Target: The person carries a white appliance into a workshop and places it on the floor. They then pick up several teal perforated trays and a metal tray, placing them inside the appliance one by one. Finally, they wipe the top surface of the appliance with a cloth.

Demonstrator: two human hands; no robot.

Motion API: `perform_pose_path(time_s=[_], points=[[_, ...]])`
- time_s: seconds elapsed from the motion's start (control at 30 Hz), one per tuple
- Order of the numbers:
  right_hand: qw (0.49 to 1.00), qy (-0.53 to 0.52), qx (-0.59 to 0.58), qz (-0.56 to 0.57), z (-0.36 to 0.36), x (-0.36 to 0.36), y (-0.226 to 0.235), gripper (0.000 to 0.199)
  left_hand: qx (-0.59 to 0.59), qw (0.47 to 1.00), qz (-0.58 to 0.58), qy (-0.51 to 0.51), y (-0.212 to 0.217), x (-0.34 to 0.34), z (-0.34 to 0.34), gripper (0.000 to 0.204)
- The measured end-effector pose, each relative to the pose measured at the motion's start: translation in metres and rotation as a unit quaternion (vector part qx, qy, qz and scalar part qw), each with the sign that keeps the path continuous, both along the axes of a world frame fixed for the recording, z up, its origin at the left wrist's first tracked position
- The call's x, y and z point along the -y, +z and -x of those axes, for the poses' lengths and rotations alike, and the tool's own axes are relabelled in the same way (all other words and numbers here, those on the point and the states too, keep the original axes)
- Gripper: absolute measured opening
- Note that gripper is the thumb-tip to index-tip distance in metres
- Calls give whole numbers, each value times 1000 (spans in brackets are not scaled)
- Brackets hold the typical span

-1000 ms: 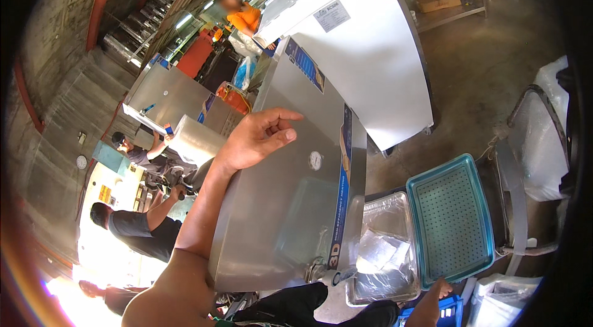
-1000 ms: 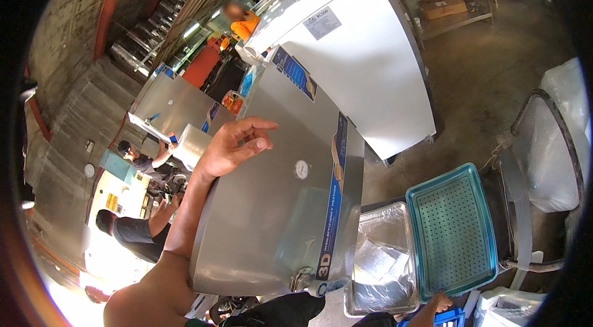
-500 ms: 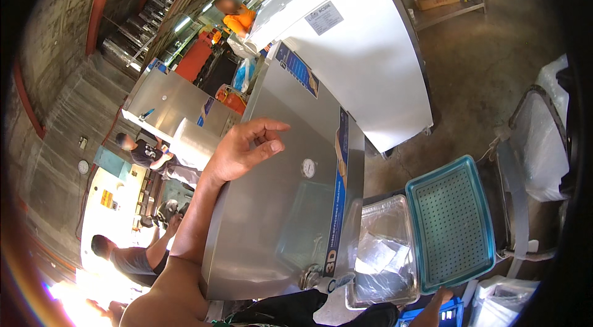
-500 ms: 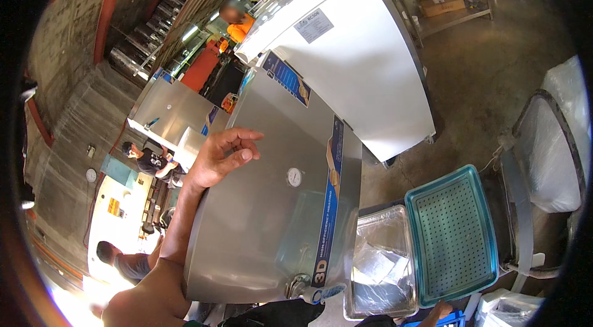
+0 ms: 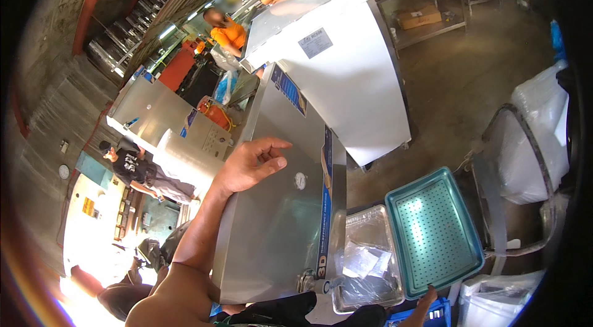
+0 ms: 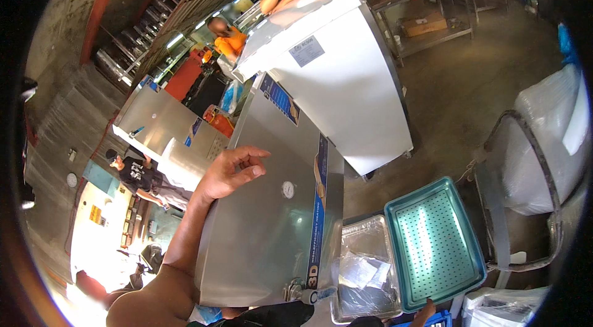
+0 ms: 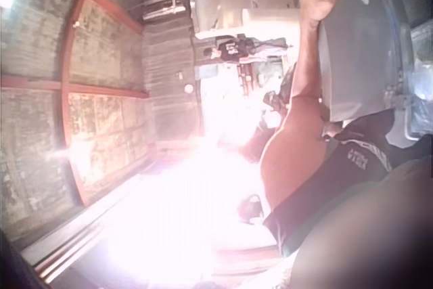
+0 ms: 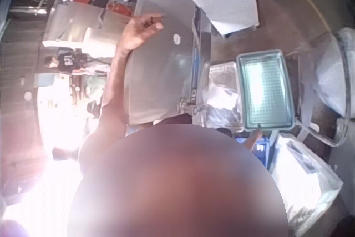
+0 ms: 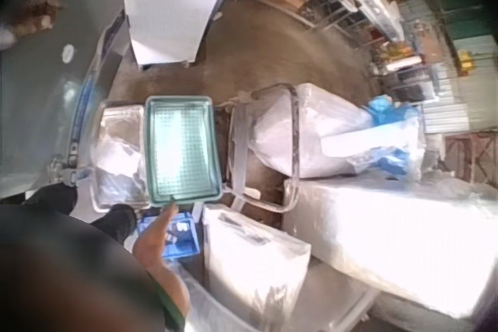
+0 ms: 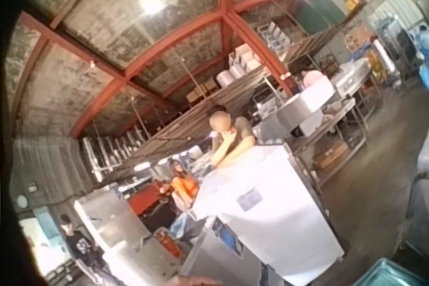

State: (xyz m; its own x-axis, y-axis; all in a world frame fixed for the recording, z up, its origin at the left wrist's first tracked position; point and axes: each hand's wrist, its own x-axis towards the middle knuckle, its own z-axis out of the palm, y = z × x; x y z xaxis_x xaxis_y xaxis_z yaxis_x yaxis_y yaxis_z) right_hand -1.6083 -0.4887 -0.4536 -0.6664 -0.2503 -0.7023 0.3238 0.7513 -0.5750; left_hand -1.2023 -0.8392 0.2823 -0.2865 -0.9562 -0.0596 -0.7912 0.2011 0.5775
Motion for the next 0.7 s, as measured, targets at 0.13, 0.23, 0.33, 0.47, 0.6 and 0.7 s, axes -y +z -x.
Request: perform_pose_path(time_s=[0.13, 0.23, 0.33, 0.47, 0.6, 0.7], points=[[970, -86, 203, 105, 5, 14, 50, 40, -18, 1000, 10, -7, 2, -1, -2, 35], [963, -78, 213, 146, -6, 36, 122, 38, -7, 999, 28, -18, 4, 0, -6, 35], [951, -124, 175, 222, -30, 46, 215, 34, -20, 998, 45, -38, 7, 0, -12, 36], [927, -137, 171, 304, -61, 25, 336, 33, -59, 992, 92, -70, 7, -2, -20, 28], [844, -116, 175, 493, -105, -20, 441, 46, -163, 969, 156, -101, 5, -2, -27, 21], [849, -145, 178, 476, -143, -46, 519, 60, -330, 927, 156, -85, 11, -8, -38, 20]])
